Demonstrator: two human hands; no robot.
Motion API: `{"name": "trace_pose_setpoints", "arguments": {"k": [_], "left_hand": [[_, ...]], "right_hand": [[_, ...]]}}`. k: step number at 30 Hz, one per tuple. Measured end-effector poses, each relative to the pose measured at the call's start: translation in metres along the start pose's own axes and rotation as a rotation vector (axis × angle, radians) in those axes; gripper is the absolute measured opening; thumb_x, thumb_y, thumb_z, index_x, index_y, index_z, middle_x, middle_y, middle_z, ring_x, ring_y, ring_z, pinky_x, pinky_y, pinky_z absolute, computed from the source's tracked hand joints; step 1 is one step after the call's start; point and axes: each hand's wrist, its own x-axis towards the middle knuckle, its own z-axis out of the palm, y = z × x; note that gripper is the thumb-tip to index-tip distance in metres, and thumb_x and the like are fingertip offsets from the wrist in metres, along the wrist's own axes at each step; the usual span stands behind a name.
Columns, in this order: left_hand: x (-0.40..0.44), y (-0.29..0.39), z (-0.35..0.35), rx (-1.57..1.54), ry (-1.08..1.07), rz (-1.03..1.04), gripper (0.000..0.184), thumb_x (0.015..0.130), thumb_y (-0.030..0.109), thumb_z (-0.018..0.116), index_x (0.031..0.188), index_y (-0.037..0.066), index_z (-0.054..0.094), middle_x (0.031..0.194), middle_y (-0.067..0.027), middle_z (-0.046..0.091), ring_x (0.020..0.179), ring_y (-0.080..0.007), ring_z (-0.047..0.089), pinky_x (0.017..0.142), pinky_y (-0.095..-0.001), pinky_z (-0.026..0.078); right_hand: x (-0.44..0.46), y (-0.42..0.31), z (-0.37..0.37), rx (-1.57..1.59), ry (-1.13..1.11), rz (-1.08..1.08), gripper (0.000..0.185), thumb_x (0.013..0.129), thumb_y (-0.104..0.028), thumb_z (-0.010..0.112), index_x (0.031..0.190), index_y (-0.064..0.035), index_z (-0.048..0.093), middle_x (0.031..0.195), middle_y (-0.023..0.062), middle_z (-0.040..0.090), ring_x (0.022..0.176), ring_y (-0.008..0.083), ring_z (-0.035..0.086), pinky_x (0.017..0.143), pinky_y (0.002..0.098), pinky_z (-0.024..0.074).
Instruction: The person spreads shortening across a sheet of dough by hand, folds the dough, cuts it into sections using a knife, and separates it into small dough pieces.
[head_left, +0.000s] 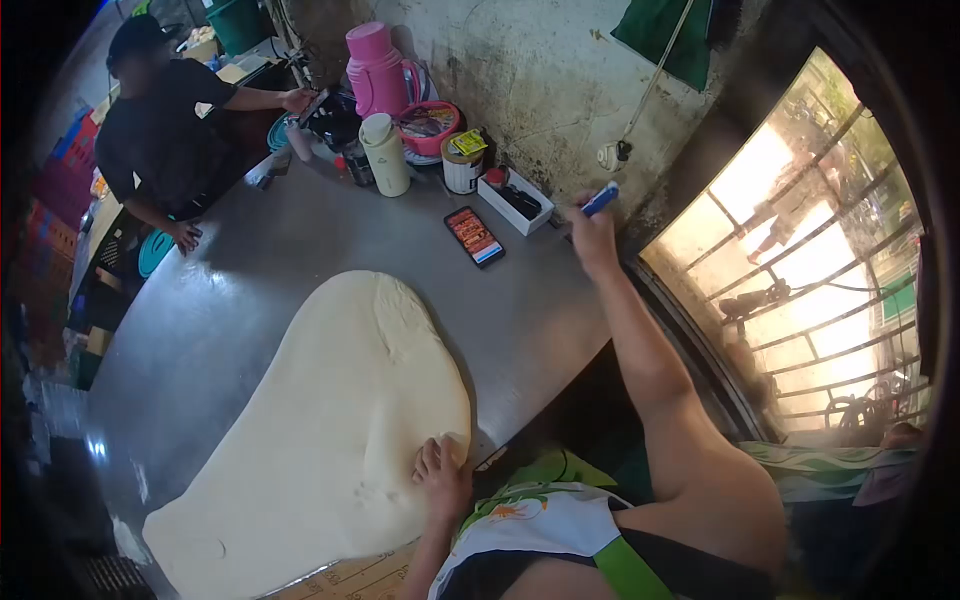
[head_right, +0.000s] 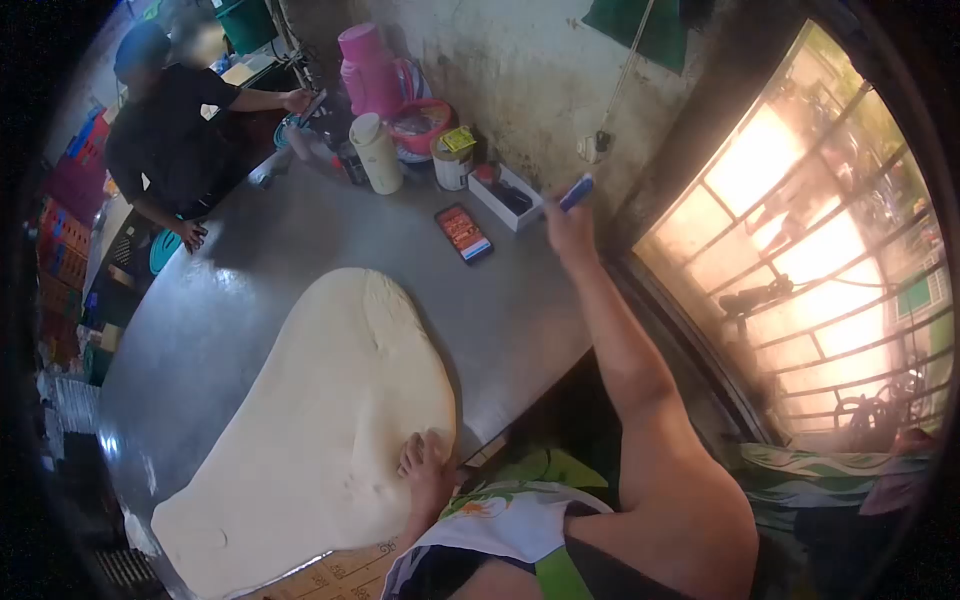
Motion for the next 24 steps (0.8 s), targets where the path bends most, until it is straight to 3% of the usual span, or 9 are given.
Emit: {"name": "trace_pose_setpoints", "arguments": {"k": [3, 7, 11, 15, 18, 19, 22, 24], "left_hand": [[-0.002, -0.005, -0.013, -0.018, -0.062, 0.016, 0.068, 0.08, 0.022, 0.072, 0.141, 0.012, 0.043, 0.143, -0.0222, 0.038, 0.131, -0.044, 0.035, 0.103, -0.0574, 0.031], [-0.005, -0.003, -0.013, -0.02, -0.087, 0.021, 0.067, 0.081, 0.02, 0.071, 0.141, 0.013, 0.044, 0.143, -0.022, 0.037, 0.133, -0.0433, 0.034, 0.104, -0.0568, 0.031], [-0.005, -0.003, -0.012, -0.016, -0.071, 0.002, 0.067, 0.08, 0.02, 0.072, 0.141, 0.014, 0.044, 0.144, -0.0214, 0.038, 0.133, -0.0431, 0.034, 0.105, -0.0568, 0.031], [-0.006, -0.006, -0.008, -0.011, -0.051, 0.007, 0.067, 0.08, 0.021, 0.072, 0.141, 0.014, 0.045, 0.144, -0.0202, 0.038, 0.133, -0.0429, 0.035, 0.104, -0.0569, 0.031], [-0.006, -0.004, -0.008, -0.004, -0.043, 0.002, 0.067, 0.08, 0.021, 0.072, 0.14, 0.015, 0.045, 0.144, -0.0195, 0.038, 0.133, -0.0426, 0.036, 0.104, -0.0568, 0.032], [-0.005, -0.003, -0.009, 0.001, -0.045, -0.002, 0.067, 0.08, 0.022, 0.073, 0.141, 0.015, 0.045, 0.144, -0.0192, 0.039, 0.133, -0.0425, 0.036, 0.104, -0.0567, 0.032], [-0.002, 0.001, -0.012, 0.0, -0.043, -0.013, 0.067, 0.08, 0.022, 0.073, 0.141, 0.015, 0.044, 0.144, -0.0189, 0.039, 0.133, -0.0422, 0.036, 0.104, -0.0564, 0.033], [-0.004, 0.002, -0.013, -0.004, -0.052, -0.021, 0.067, 0.08, 0.023, 0.073, 0.141, 0.015, 0.044, 0.144, -0.019, 0.039, 0.133, -0.042, 0.036, 0.104, -0.0559, 0.033]], "right_hand": [[0.029, 0.013, -0.019, -0.131, 0.051, 0.125, 0.013, 0.081, -0.007, 0.069, 0.092, -0.0044, 0.064, 0.084, 0.0039, 0.063, 0.077, 0.0141, 0.06, 0.07, 0.0298, 0.0488], [0.049, 0.051, -0.034, -0.401, -0.179, 0.087, 0.022, 0.08, -0.006, 0.069, 0.101, -0.0037, 0.062, 0.09, 0.0061, 0.063, 0.078, 0.0132, 0.061, 0.07, 0.0294, 0.0497], [0.053, 0.07, -0.03, -0.473, -0.237, -0.116, 0.032, 0.078, -0.006, 0.072, 0.107, -0.0034, 0.061, 0.102, 0.0103, 0.064, 0.085, 0.019, 0.065, 0.075, 0.0325, 0.0513], [0.038, 0.037, -0.034, -0.647, -0.054, -0.27, 0.035, 0.079, -0.007, 0.07, 0.112, -0.0033, 0.061, 0.113, 0.0139, 0.064, 0.099, 0.0275, 0.064, 0.086, 0.0372, 0.0504], [0.039, 0.067, -0.047, -0.94, -0.134, -0.46, 0.044, 0.082, -0.013, 0.067, 0.124, -0.0026, 0.057, 0.129, 0.0188, 0.057, 0.123, 0.0346, 0.052, 0.104, 0.0436, 0.0404], [0.034, 0.072, -0.045, -0.937, -0.138, -0.461, 0.044, 0.082, -0.013, 0.067, 0.124, -0.0026, 0.057, 0.129, 0.0188, 0.057, 0.123, 0.0346, 0.052, 0.104, 0.0436, 0.0404], [0.008, 0.069, -0.032, -1.387, -0.484, -0.499, 0.051, 0.084, -0.018, 0.061, 0.13, 0.0011, 0.052, 0.139, 0.0194, 0.049, 0.135, 0.032, 0.042, 0.115, 0.0484, 0.0263], [-0.007, 0.065, -0.028, -1.377, -0.544, -0.447, 0.053, 0.084, -0.02, 0.06, 0.132, 0.0018, 0.05, 0.142, 0.0193, 0.046, 0.138, 0.032, 0.038, 0.117, 0.049, 0.0226]]}}
